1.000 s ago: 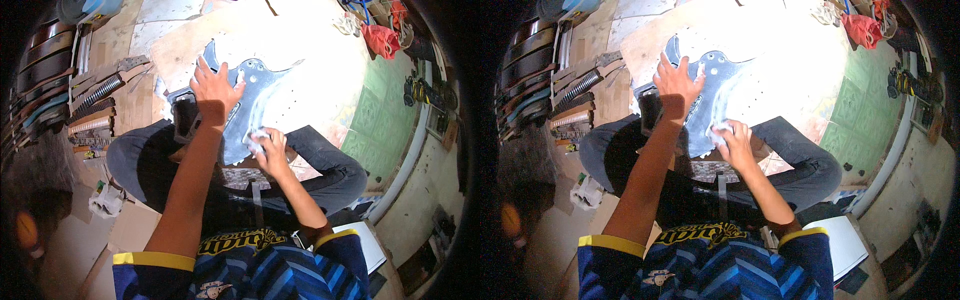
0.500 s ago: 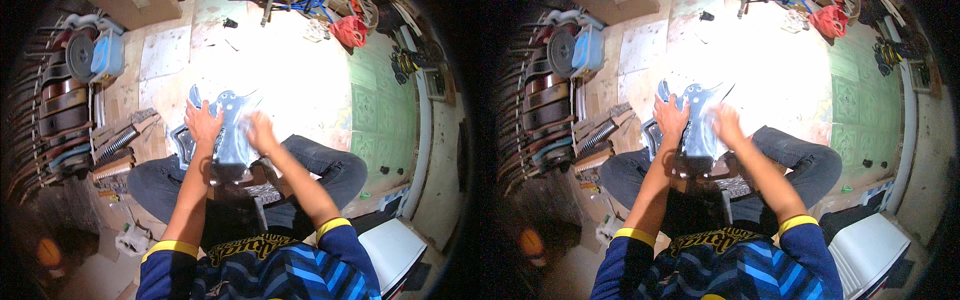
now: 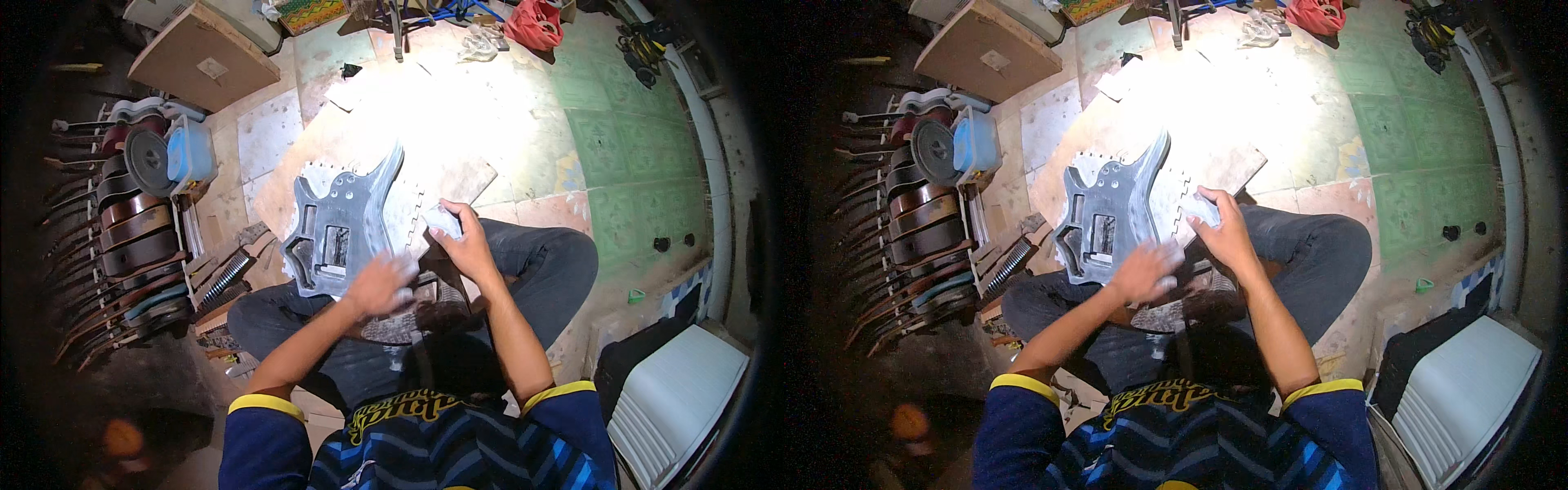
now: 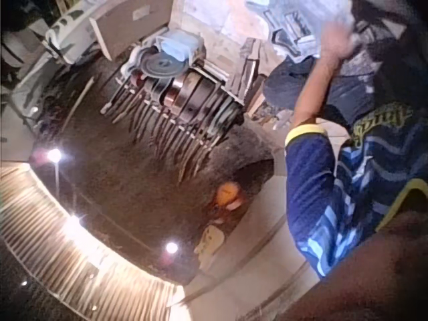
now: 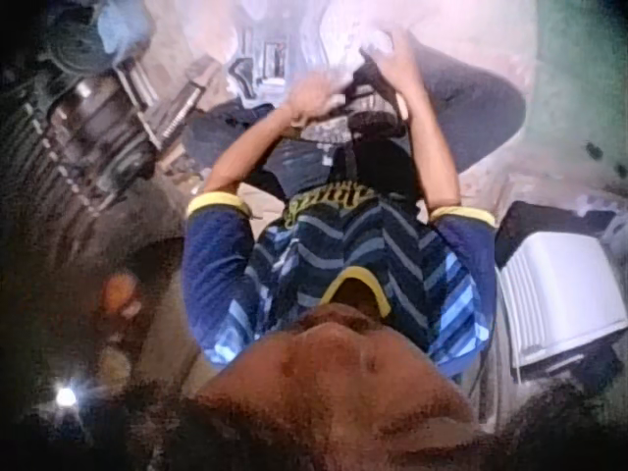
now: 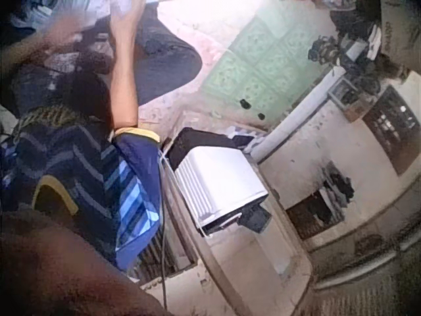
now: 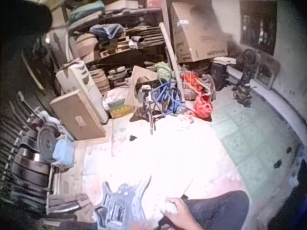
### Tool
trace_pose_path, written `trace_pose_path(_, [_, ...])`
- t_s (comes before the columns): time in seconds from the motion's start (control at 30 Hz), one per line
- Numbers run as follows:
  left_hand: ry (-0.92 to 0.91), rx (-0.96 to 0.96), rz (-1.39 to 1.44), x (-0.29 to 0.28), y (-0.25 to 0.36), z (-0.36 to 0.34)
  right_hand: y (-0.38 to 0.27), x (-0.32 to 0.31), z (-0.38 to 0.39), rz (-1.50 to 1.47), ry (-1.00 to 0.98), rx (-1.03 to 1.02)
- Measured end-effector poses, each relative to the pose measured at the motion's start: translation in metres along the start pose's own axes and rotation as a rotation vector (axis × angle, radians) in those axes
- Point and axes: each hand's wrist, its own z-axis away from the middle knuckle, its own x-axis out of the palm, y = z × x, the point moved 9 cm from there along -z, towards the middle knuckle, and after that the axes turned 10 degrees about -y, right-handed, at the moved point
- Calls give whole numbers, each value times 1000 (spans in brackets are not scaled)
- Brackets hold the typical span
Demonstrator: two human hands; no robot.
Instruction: The person sands the surface and edges of a guitar body using a piece of sandpaper held by hand.
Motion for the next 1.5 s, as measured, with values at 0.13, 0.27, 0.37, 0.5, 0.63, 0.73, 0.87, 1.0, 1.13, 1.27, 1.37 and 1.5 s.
trace_pose_path(0.13, [1,307,35,8,-5,21,14,-7,-3,-41,137,41])
trace_pose_path(0.27, [74,19,-209,-68,-94,-34,9,-4,-4,-134,100,105])
trace_pose_path(0.37, [193,-34,-302,-134,-124,-76,13,-1,-7,-110,83,111])
trace_pose_path(0.5, [415,-369,-119,-179,-166,-105,5,-3,-13,-127,76,132])
trace_pose_path(0.63, [336,-199,-318,-131,-119,-91,-2,-16,-7,37,152,82])
trace_pose_path(0.73, [-11,-95,-194,-53,-70,-37,0,-11,-7,-29,142,48])
trace_pose_path(0.87, [-224,138,-27,-11,-21,17,-13,-1,-6,-57,89,66])
trace_pose_path(1.0, [-70,70,-141,-68,-94,-35,-15,1,-5,-49,79,79])
trace_pose_path(1.13, [179,-105,-268,-162,-145,-109,-10,-5,-4,-4,120,29])
trace_pose_path(1.27, [450,-293,-172,-192,-173,-129,-11,-8,-3,60,128,-40])
trace_pose_path(1.37, [413,-243,-196,-157,-144,-108,-4,-7,-1,101,117,-11])
trace_pose_path(1.5, [49,-126,-223,-61,-74,-39,1,1,-4,22,43,128])
